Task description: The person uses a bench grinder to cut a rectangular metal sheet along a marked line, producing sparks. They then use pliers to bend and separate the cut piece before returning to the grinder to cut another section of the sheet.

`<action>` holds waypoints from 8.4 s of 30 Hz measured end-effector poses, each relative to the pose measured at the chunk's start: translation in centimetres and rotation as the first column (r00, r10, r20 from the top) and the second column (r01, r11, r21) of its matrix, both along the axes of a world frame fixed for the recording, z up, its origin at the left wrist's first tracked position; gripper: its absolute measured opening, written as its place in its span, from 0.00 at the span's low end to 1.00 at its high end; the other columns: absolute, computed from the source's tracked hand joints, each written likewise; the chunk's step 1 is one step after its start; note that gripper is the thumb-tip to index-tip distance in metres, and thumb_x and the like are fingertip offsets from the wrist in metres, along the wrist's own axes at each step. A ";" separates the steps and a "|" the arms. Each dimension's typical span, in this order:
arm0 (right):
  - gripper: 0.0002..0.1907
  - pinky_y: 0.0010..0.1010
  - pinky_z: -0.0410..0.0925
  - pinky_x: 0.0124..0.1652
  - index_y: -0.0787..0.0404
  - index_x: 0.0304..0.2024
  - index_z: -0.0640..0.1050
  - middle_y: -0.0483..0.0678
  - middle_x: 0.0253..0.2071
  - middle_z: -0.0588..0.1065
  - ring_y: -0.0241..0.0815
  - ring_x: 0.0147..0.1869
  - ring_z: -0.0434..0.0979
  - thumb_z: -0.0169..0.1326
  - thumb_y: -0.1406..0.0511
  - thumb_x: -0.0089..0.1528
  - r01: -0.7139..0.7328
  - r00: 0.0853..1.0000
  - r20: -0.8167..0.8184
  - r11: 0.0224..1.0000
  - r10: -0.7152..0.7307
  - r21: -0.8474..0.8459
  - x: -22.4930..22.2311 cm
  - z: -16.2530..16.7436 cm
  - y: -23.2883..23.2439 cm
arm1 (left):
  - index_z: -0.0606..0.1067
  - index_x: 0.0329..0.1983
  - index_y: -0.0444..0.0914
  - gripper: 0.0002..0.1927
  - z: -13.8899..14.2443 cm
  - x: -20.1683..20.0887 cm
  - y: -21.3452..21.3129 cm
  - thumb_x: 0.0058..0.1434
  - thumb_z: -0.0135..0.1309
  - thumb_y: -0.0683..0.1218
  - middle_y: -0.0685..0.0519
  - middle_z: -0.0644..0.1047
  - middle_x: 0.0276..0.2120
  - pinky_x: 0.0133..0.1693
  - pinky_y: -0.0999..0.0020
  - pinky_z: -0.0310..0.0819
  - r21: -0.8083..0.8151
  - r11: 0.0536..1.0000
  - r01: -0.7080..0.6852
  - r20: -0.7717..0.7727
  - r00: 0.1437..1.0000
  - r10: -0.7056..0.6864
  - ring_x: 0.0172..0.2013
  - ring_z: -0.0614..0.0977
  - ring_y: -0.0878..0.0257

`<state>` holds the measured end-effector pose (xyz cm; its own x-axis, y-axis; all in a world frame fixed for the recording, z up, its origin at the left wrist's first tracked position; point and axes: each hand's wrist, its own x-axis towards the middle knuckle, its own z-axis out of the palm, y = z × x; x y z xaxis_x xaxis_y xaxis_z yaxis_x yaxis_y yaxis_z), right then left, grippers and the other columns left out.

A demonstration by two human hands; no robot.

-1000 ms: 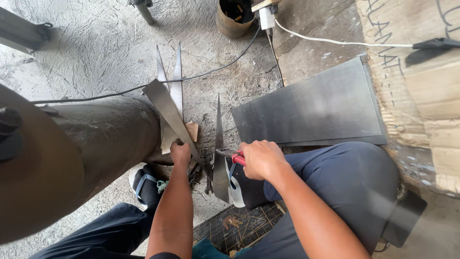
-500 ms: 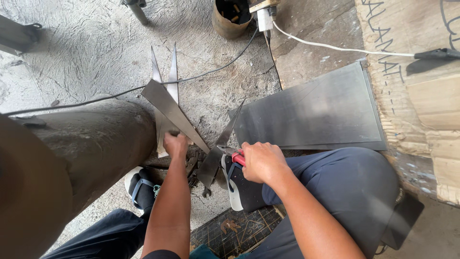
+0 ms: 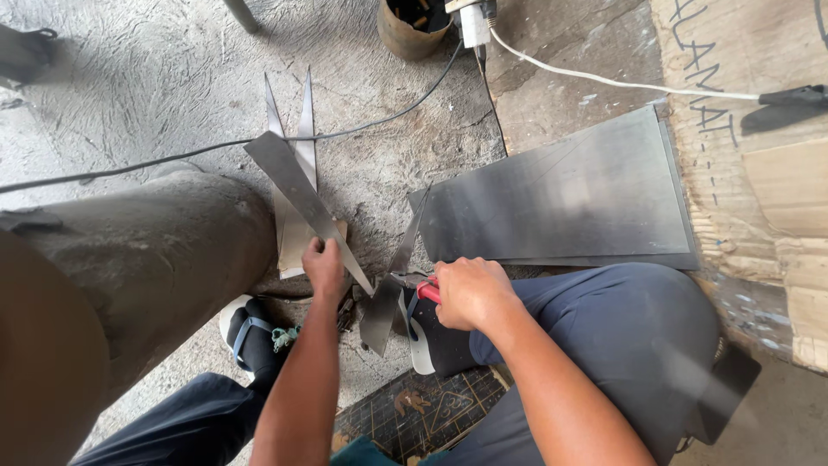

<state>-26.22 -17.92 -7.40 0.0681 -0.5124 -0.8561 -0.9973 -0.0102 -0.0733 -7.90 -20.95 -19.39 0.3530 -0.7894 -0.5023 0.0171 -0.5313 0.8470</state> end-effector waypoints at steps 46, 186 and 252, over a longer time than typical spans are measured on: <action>0.22 0.44 0.73 0.51 0.54 0.48 0.81 0.54 0.45 0.81 0.56 0.51 0.80 0.62 0.58 0.51 -0.047 0.998 0.027 0.998 0.048 -0.034 -3.9 3.5 1.0 | 0.81 0.54 0.41 0.25 12.1 -1.8 -0.1 0.52 0.61 0.31 0.50 0.79 0.56 0.65 0.45 0.44 0.990 -0.124 0.068 0.070 -0.997 0.011 0.64 0.68 0.44; 0.21 0.48 0.69 0.46 0.64 0.39 0.79 0.59 0.36 0.77 0.62 0.45 0.78 0.42 0.55 0.69 0.354 0.512 0.813 0.794 0.278 -0.495 16.0 6.6 -7.6 | 0.73 0.50 0.32 0.18 17.9 11.4 4.3 0.56 0.56 0.35 0.55 0.77 0.40 0.43 0.68 0.76 -0.378 0.886 0.269 -0.484 0.758 -0.437 0.41 0.78 0.66; 0.22 0.49 0.69 0.48 0.65 0.37 0.77 0.58 0.35 0.76 0.58 0.45 0.78 0.38 0.57 0.72 0.387 0.479 0.803 0.737 0.354 -0.555 17.2 8.1 -7.3 | 0.77 0.41 0.24 0.08 16.9 13.2 6.6 0.59 0.56 0.33 0.44 0.81 0.35 0.40 0.64 0.78 -0.241 0.954 0.176 -0.448 0.852 -0.270 0.36 0.83 0.60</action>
<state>-9.04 -25.19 0.68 0.5089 -0.8469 0.1541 -0.4239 -0.4023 -0.8115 5.26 -14.31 -2.49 -0.0860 -0.9121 -0.4008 0.3382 -0.4052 0.8494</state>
